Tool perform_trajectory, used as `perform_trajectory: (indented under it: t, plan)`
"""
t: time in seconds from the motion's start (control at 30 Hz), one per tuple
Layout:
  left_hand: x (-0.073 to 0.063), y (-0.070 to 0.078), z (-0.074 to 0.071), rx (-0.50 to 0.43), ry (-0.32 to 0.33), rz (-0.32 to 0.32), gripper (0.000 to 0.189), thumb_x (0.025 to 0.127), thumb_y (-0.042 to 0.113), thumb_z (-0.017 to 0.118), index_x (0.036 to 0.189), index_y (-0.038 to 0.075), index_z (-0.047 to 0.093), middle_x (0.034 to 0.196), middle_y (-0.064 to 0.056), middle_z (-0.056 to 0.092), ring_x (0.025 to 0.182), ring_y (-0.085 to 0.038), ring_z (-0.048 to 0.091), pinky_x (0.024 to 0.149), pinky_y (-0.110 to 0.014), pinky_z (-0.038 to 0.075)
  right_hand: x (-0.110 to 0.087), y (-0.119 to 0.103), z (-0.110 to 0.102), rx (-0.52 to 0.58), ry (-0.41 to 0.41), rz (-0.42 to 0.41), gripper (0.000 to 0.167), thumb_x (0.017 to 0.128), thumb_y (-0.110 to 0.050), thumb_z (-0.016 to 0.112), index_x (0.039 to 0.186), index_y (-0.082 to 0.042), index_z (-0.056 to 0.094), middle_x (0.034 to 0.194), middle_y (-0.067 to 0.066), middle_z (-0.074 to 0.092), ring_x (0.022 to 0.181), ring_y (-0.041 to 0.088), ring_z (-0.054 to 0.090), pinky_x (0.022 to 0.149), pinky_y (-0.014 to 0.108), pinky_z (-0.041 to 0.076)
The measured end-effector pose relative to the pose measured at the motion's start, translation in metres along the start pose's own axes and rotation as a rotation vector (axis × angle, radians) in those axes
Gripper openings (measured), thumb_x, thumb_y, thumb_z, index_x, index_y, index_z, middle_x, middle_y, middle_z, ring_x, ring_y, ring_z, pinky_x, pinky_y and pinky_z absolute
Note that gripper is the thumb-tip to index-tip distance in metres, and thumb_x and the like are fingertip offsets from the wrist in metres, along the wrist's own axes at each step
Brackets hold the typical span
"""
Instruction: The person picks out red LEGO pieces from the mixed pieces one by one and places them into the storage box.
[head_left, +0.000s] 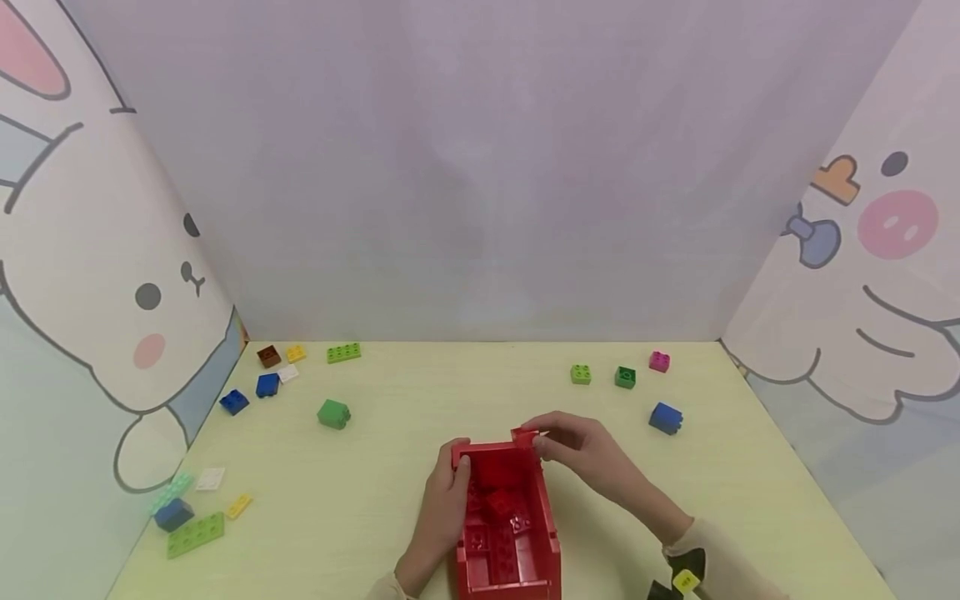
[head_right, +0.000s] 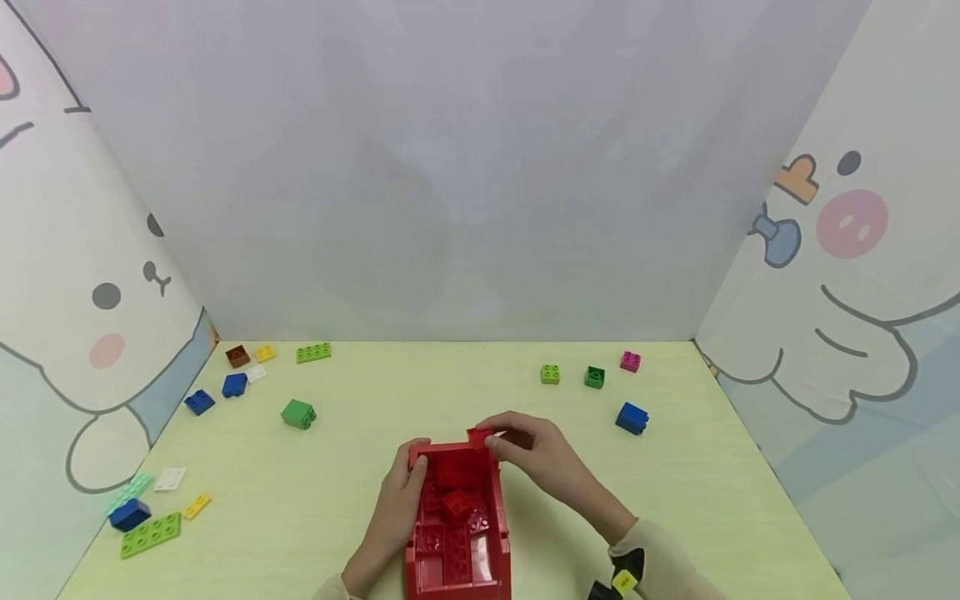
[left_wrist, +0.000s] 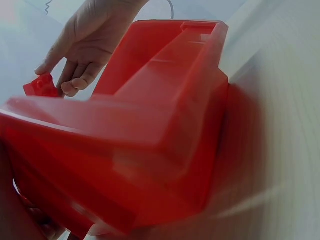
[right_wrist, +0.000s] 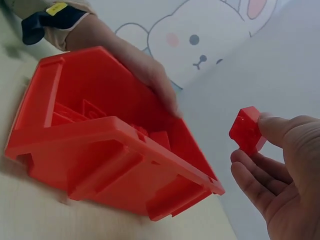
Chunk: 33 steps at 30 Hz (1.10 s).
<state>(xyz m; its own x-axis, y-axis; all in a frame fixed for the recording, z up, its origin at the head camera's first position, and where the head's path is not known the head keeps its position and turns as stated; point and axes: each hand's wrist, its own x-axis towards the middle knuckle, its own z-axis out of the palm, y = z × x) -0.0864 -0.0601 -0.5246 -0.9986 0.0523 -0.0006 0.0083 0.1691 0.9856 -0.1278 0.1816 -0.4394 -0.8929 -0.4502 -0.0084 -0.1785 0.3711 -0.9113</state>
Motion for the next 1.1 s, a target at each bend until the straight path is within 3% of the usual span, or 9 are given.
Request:
perform_trajectory:
  t: [0.17,0.37,0.67,0.87,1.1]
  plan:
    - [0.0,0.0,-0.001,0.016,-0.01,0.005,0.047,0.114,0.037,0.036,0.152,0.009,0.042,0.138,-0.008,0.063,0.129,-0.024,0.059,0.113,-0.054,0.05,-0.003,-0.005,0.012,-0.159,-0.022,-0.057,0.026,0.1,-0.031,0.072,0.126,-0.034,0.071,0.121,-0.011,0.074,0.104,0.01,0.07,0.09,0.026,0.061]
    - [0.001,0.0,-0.001,0.037,-0.016,0.019,0.048,0.114,0.038,0.036,0.151,0.008,0.042,0.137,-0.009,0.063,0.125,-0.023,0.059,0.111,-0.052,0.052,-0.002,-0.006,0.022,-0.324,-0.025,-0.175,0.03,0.095,-0.023,0.077,0.124,-0.033,0.073,0.118,-0.013,0.074,0.097,0.008,0.061,0.079,0.026,0.058]
    - [0.0,0.001,0.0,0.019,-0.018,-0.002,0.046,0.114,0.034,0.037,0.152,0.009,0.041,0.141,-0.009,0.061,0.13,-0.025,0.058,0.113,-0.054,0.05,-0.002,0.004,0.036,-0.548,-0.062,-0.212,0.036,0.088,-0.028,0.084,0.122,-0.038,0.076,0.116,-0.024,0.074,0.095,0.002,0.052,0.076,0.02,0.052]
    - [0.0,0.0,0.0,0.015,-0.015,-0.003,0.046,0.115,0.034,0.037,0.152,0.009,0.041,0.142,-0.009,0.061,0.133,-0.026,0.058,0.114,-0.054,0.049,-0.003,0.01,0.041,-0.607,-0.064,-0.262,0.036,0.088,-0.028,0.085,0.122,-0.038,0.076,0.114,-0.023,0.076,0.094,0.0,0.051,0.077,0.018,0.049]
    - [0.0,0.001,-0.001,0.004,-0.013,-0.009,0.046,0.114,0.034,0.037,0.152,0.009,0.041,0.139,-0.008,0.062,0.128,-0.023,0.058,0.114,-0.053,0.05,-0.004,0.011,0.042,-0.643,-0.068,-0.234,0.034,0.087,-0.028,0.086,0.118,-0.038,0.075,0.112,-0.023,0.074,0.097,0.0,0.051,0.082,0.023,0.051]
